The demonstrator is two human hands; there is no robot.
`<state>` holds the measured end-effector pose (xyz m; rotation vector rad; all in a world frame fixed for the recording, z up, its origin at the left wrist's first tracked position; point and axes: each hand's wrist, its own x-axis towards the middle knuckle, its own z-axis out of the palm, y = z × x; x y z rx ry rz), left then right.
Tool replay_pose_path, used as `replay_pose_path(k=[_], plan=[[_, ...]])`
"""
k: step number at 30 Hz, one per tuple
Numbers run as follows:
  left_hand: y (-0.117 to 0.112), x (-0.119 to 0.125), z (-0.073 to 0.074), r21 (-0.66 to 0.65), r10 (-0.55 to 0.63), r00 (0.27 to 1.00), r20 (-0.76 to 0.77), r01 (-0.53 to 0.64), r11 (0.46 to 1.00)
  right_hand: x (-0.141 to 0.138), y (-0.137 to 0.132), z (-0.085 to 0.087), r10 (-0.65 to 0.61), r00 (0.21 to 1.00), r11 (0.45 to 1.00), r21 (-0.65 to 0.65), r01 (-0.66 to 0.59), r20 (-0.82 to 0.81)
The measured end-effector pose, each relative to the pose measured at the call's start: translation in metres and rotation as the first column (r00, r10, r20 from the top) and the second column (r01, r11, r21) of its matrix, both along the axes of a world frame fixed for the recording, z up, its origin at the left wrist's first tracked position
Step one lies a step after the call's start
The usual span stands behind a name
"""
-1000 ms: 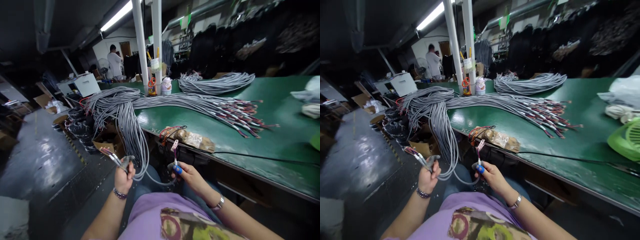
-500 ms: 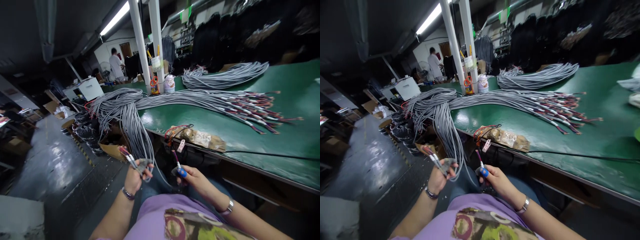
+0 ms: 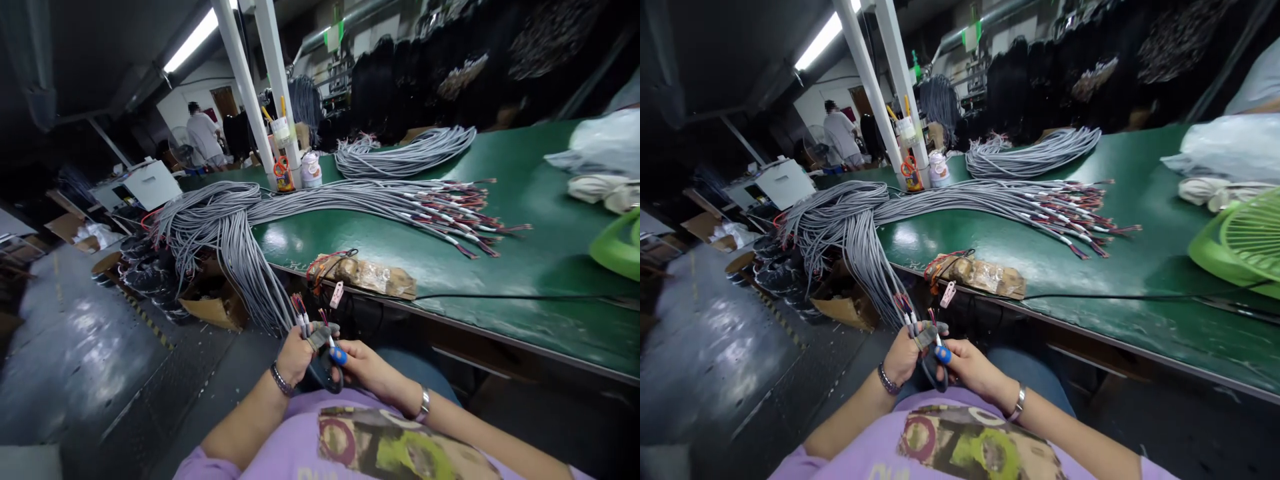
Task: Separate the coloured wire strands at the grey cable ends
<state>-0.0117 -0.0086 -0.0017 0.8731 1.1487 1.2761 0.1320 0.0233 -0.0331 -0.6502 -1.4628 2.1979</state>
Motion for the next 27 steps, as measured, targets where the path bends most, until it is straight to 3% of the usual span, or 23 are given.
replay_pose_path(k=[3, 6, 11, 13, 16, 22, 24, 27], plan=[[0.003, -0.004, -0.004, -0.015, -0.111, 0.992, 0.055, 0.112, 0.994, 0.004, 0.000, -0.002, 0.079, 0.993, 0.994, -0.071, -0.086, -0.087], [0.007, -0.006, -0.011, -0.029, -0.140, 0.986, 0.095, 0.144, 0.989, 0.006, 0.002, -0.005, 0.100, 0.987, 0.987, -0.110, -0.114, -0.124], [0.008, 0.002, -0.017, -0.018, 0.044, 0.998, 0.038, -0.043, 0.999, 0.010, 0.011, -0.005, 0.158, 0.987, 0.986, -0.044, -0.159, -0.029], [0.006, 0.005, -0.016, -0.006, 0.118, 0.992, -0.036, -0.118, 0.993, 0.013, 0.018, -0.002, 0.110, 0.993, 0.993, 0.030, -0.111, 0.048], [0.004, 0.005, -0.014, 0.025, 0.185, 0.962, -0.200, -0.184, 0.983, 0.016, 0.030, 0.006, -0.100, 0.986, 0.986, 0.147, 0.080, 0.135], [0.000, 0.009, -0.016, 0.135, 0.169, 0.885, -0.434, -0.122, 0.983, 0.004, 0.039, 0.017, -0.254, 0.958, 0.891, 0.417, 0.178, 0.133], [-0.001, 0.010, -0.017, 0.142, 0.157, 0.874, -0.460, -0.102, 0.985, 0.001, 0.039, 0.017, -0.254, 0.960, 0.891, 0.415, 0.185, 0.116], [-0.001, 0.008, -0.014, 0.076, 0.080, 0.889, -0.451, -0.051, 0.996, 0.004, 0.038, 0.012, -0.203, 0.975, 0.941, 0.293, 0.168, 0.095]])
